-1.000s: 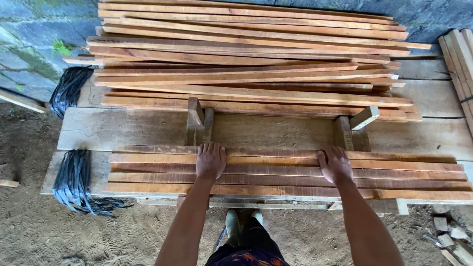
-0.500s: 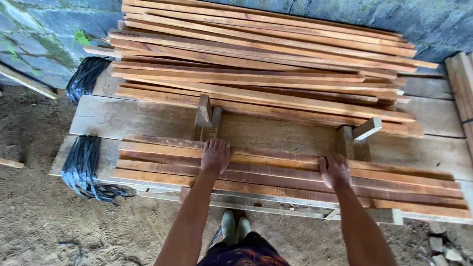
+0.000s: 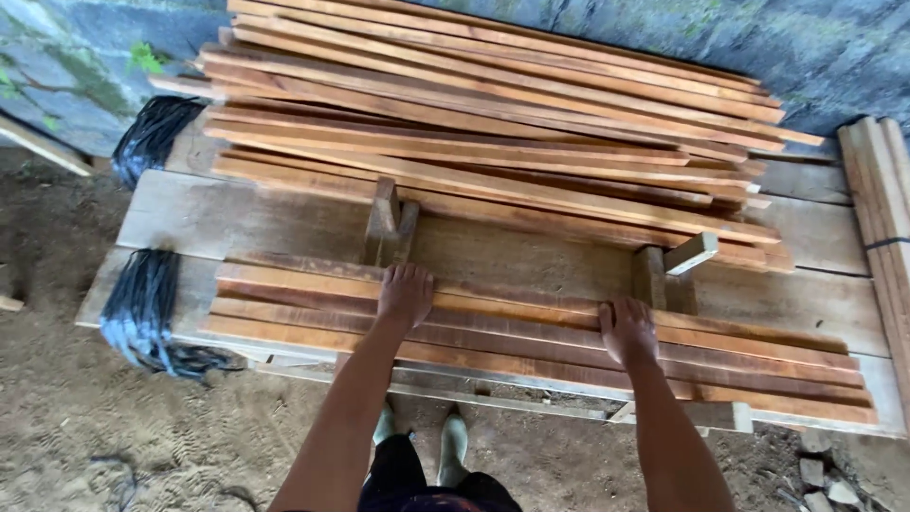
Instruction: The recorder is bundling several thin wood slats together using flexible black rubber strips on a workbench.
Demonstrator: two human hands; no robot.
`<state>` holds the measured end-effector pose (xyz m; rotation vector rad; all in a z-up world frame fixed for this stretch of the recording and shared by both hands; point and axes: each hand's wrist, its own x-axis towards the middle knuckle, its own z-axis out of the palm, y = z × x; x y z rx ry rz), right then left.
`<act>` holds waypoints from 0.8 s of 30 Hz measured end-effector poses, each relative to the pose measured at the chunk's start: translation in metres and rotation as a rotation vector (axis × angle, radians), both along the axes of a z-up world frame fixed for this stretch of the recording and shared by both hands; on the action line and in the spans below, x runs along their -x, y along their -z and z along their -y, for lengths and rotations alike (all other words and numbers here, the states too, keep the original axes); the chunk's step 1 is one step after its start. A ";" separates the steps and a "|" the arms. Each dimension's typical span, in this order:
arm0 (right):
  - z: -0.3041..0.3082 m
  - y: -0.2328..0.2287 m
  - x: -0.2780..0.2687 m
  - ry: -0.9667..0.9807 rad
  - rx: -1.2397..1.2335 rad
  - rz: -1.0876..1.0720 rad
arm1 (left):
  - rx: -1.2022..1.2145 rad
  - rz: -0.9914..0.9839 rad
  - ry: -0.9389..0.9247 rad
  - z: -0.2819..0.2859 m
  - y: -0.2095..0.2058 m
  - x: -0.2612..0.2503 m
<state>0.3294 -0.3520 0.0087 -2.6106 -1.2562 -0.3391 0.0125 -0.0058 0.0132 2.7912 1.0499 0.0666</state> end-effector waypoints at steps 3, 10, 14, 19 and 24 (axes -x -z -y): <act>0.005 0.017 -0.005 0.079 0.121 -0.094 | 0.114 -0.180 0.024 -0.008 0.002 -0.006; -0.079 -0.015 0.088 0.114 0.183 -0.061 | 0.199 -0.211 0.245 -0.032 -0.012 0.020; -0.140 -0.016 0.140 0.004 0.068 0.061 | 0.152 -0.174 0.370 -0.064 -0.029 0.070; -0.211 -0.030 0.216 -0.025 0.154 -0.054 | -0.038 0.112 0.282 -0.102 -0.034 0.151; -0.262 -0.030 0.280 -0.072 0.055 0.012 | -0.157 0.287 0.216 -0.122 -0.004 0.176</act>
